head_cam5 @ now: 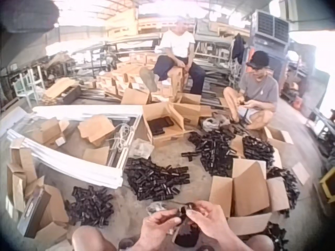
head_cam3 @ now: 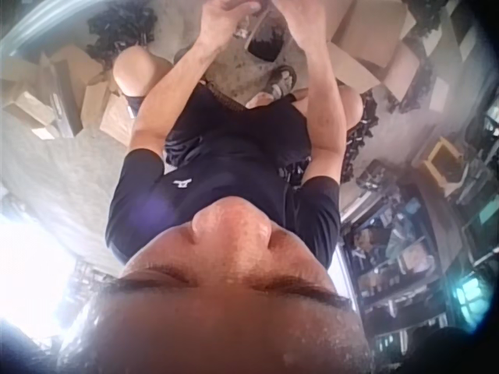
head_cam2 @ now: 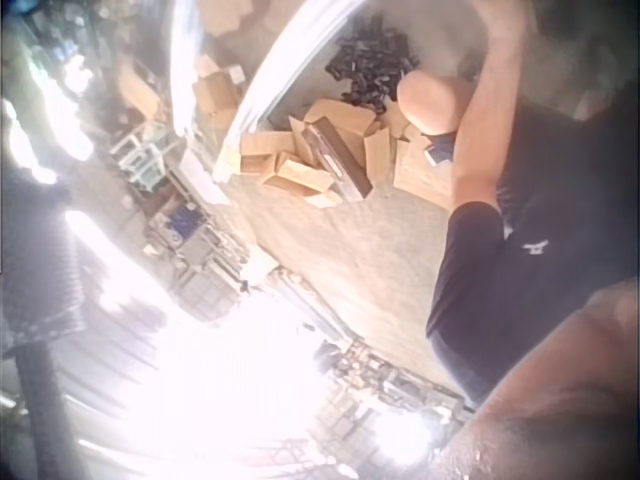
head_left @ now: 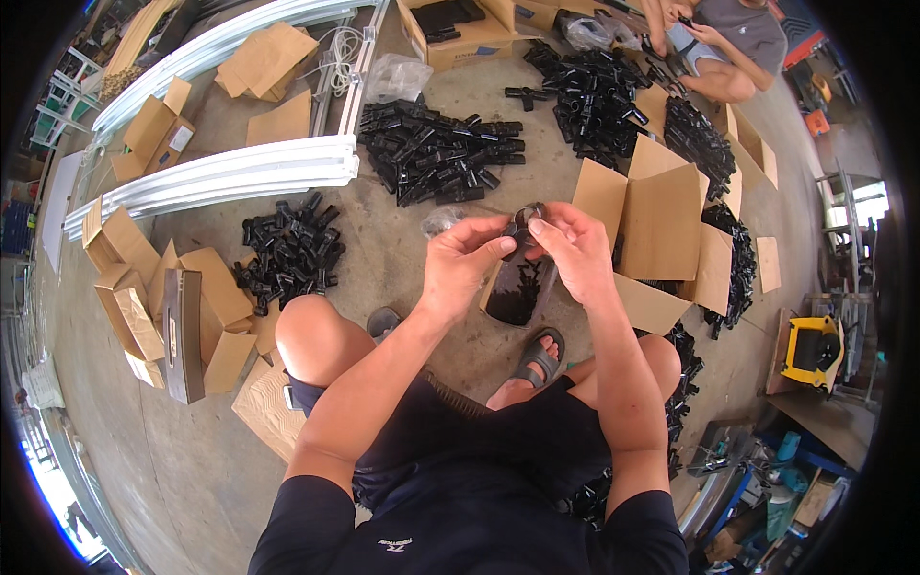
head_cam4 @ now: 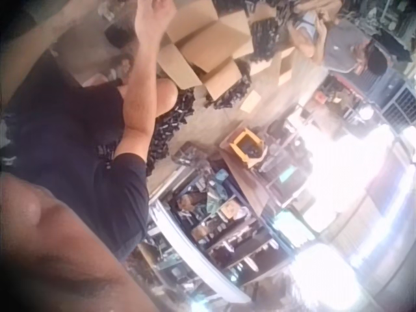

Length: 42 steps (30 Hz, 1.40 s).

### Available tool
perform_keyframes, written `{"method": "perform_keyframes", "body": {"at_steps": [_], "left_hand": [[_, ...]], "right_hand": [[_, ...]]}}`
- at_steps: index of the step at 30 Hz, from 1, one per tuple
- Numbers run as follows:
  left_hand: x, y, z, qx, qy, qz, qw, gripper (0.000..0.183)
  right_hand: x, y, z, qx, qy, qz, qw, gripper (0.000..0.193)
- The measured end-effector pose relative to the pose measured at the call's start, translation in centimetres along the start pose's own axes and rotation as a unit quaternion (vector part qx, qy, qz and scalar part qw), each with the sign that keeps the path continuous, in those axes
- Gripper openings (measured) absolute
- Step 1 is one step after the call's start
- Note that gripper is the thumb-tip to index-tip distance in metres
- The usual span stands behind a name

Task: The person assembles small black metal joint components by inserting small circular rings into the joint slots by hand, then places the completed pieces into a cardboard box.

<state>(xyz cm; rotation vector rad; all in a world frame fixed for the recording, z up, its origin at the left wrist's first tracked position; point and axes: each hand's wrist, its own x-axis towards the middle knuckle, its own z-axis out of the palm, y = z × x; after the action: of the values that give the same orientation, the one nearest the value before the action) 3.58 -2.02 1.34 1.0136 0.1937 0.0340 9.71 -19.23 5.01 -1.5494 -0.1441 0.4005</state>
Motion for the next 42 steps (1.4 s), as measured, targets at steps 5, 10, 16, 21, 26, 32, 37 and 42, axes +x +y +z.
{"method": "perform_keyframes", "body": {"at_steps": [5, 10, 16, 21, 26, 32, 37, 42], "left_hand": [[0.1, -0.5, -0.5, -0.04, -0.009, -0.037, 0.998, 0.028], [-0.1, -0.8, -0.6, -0.083, -0.007, -0.095, 0.992, 0.024], [0.3, -1.0, -0.1, -0.119, 0.059, -0.046, 0.99, 0.022], [0.4, -0.8, -0.3, -0.132, 0.061, -0.029, 0.989, 0.023], [0.0, -1.5, 0.1, -0.182, 0.035, -0.043, 0.982, 0.021], [0.1, 1.3, -0.3, -0.163, 0.053, -0.011, 0.985, 0.024], [-1.1, 13.1, -5.2, -0.035, 0.115, 0.186, 0.975, 0.025], [-0.8, 15.4, -19.5, 0.049, 0.246, 0.211, 0.945, 0.031]], "right_hand": [[-0.1, 0.9, -0.1, 0.045, 0.0, 0.001, 0.999, 0.021], [-0.1, 1.4, 0.5, 0.02, 0.004, 0.013, 1.0, 0.024], [-0.6, 1.8, 2.1, -0.027, 0.072, -0.067, 0.995, 0.019], [-0.6, 2.7, 3.1, -0.113, 0.078, -0.139, 0.981, 0.009], [-0.6, 2.7, 2.7, -0.286, 0.098, -0.238, 0.923, 0.015], [-0.5, 3.4, 3.6, -0.245, 0.057, -0.167, 0.953, 0.046], [-1.3, 2.3, 3.2, -0.217, 0.014, -0.14, 0.966, 0.045], [-1.4, 1.6, 2.8, -0.325, -0.054, -0.13, 0.935, 0.025]]}}
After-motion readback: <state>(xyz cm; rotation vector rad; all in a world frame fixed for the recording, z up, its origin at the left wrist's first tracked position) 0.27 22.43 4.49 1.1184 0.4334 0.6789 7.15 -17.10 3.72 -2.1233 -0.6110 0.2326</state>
